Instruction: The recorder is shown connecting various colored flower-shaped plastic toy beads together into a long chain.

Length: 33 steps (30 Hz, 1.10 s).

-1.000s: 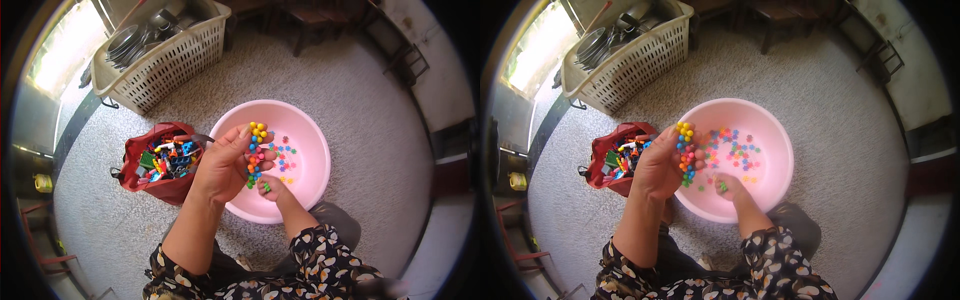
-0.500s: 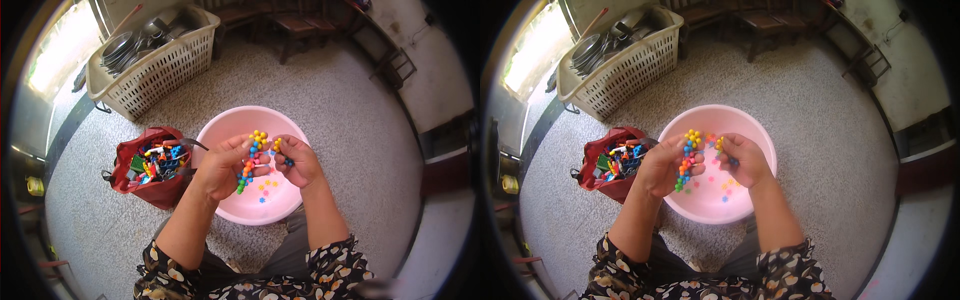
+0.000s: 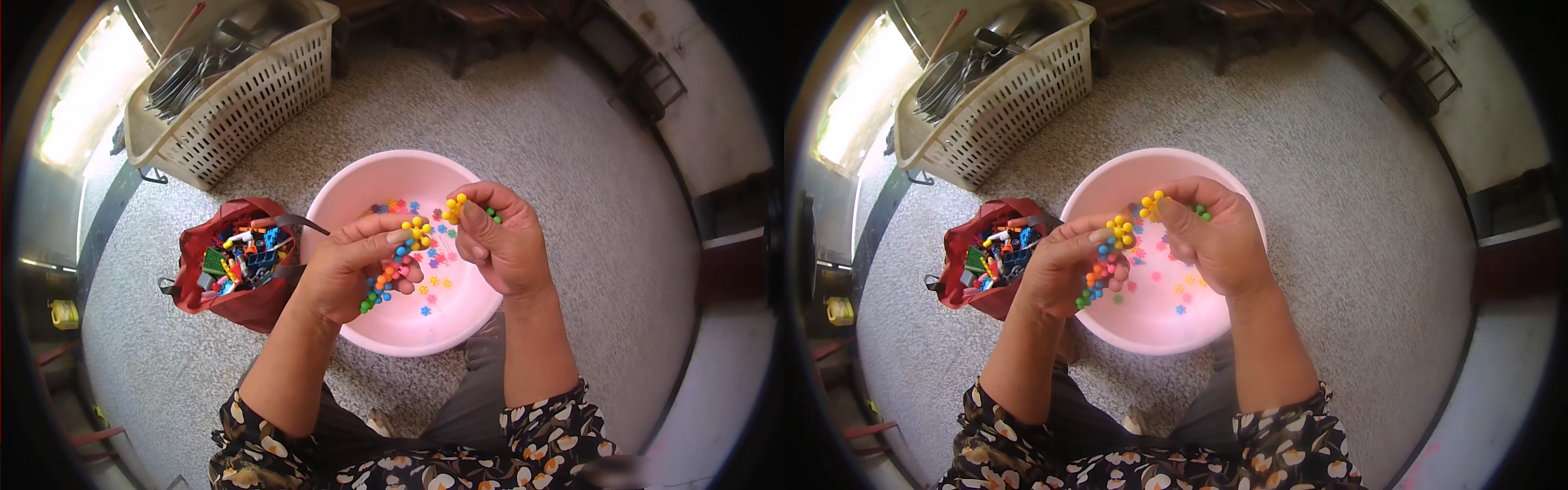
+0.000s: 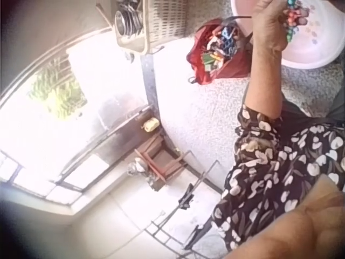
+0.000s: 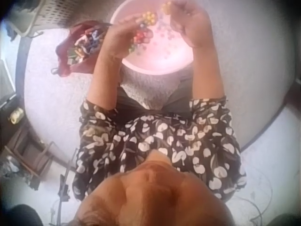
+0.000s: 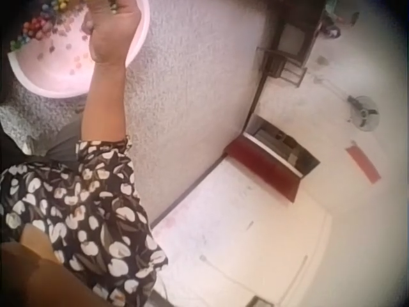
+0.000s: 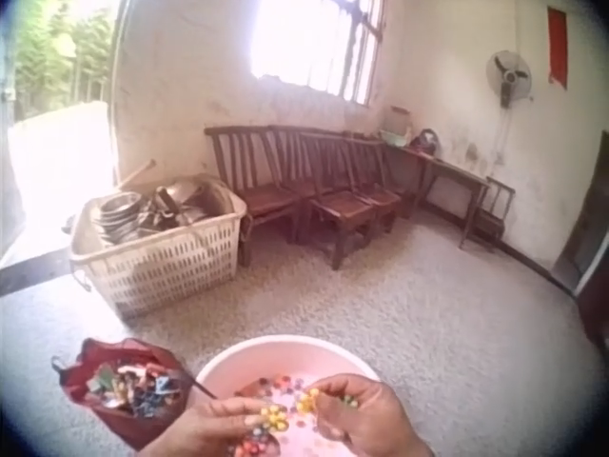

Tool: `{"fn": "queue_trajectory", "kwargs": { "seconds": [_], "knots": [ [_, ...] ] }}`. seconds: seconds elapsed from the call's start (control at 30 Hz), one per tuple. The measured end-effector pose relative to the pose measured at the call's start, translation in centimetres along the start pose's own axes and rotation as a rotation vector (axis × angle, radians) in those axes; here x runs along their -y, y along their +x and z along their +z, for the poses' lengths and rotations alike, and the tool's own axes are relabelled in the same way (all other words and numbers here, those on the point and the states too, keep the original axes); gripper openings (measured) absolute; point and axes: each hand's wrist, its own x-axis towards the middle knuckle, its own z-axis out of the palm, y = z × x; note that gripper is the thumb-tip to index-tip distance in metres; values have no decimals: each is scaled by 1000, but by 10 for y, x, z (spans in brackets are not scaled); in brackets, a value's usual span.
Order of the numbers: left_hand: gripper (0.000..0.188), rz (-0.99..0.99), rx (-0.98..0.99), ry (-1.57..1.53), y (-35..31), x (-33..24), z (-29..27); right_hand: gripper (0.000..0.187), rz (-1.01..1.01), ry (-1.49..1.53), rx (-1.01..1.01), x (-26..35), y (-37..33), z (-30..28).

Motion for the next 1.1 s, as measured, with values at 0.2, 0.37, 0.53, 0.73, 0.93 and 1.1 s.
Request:
{"fn": "queue_trajectory", "kwargs": {
  "seconds": [0.2,0.37,0.53,0.73,0.93,1.1],
  "knots": [
    [27,-5,-54,34,1,9,12,16,-30,-116,64,0,-8,-8],
    [23,-3,-77,61,1,8,13,16,-53,-260,23,1,-11,-3],
    [21,-13,-74,91,0,5,5,15,-95,-343,52,1,-9,0],
    [20,-22,-65,86,-3,4,2,13,-140,-403,52,-1,-8,-2],
    [21,-28,-90,110,-4,6,3,12,-206,-503,95,-3,-7,-1],
    [21,-20,-114,114,-5,5,4,12,-227,-565,72,-4,-7,-4]
  ]
}}
